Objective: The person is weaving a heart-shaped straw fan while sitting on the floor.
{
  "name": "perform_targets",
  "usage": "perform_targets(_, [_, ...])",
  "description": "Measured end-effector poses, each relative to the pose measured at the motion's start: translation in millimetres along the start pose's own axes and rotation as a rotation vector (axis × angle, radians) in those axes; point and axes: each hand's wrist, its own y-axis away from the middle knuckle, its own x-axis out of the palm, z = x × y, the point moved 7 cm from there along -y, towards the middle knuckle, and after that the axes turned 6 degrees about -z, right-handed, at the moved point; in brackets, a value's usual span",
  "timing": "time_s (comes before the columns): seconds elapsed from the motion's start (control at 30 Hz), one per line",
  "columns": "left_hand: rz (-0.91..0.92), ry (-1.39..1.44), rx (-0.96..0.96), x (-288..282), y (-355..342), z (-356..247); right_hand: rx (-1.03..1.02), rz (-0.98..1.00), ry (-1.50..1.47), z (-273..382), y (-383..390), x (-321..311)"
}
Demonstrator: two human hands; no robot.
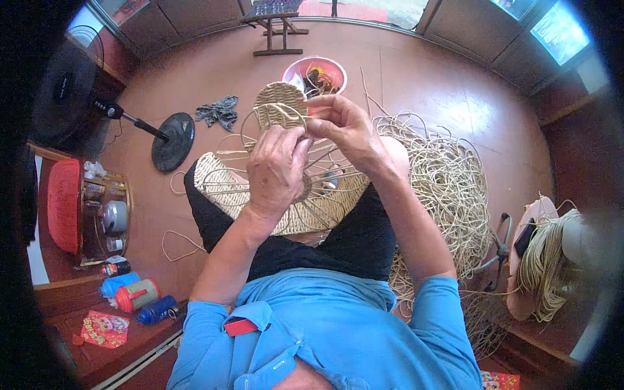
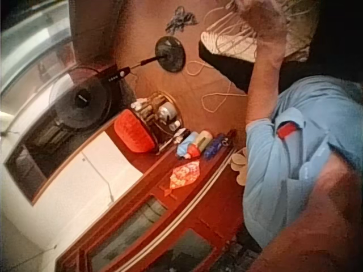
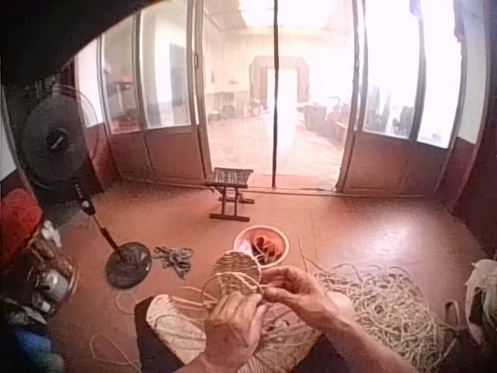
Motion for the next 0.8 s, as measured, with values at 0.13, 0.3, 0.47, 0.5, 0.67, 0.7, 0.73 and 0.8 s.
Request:
perform_targets(0.13, [0.027,-0.027,-0.003,3.5,-0.3,-0.7,0.070,0.015,-0.334,-4.6,0.4,-12.7])
perform_targets(0.3, [-0.126,-0.113,0.104,1.0,-0.4,-12.9,0.086,0.049,-0.475,-6.2,6.3,-20.8])
perform_targets(0.47, [-0.084,-0.277,0.225,12.6,1.1,-23.2,0.073,0.029,-0.441,0.9,7.7,-17.1])
perform_targets(0.5, [-0.043,-0.320,0.227,17.1,1.3,-24.3,0.067,0.011,-0.428,0.8,6.1,-20.7])
perform_targets(0.67, [-0.036,-0.328,0.213,14.8,-1.2,-15.6,0.130,-0.279,-0.558,-39.0,-2.4,-136.3])
perform_targets(0.7, [-0.046,-0.344,0.214,13.3,-0.3,-14.5,0.158,-0.413,-0.570,-52.5,2.3,-180.6])
perform_targets(0.73, [-0.049,-0.340,0.206,13.2,-1.3,-13.6,0.115,-0.499,-0.607,-65.8,7.4,-231.3])
perform_targets(0.8, [-0.054,-0.340,0.211,14.3,-1.9,-12.9,0.022,-0.620,-0.624,-89.8,41.7,-357.9])
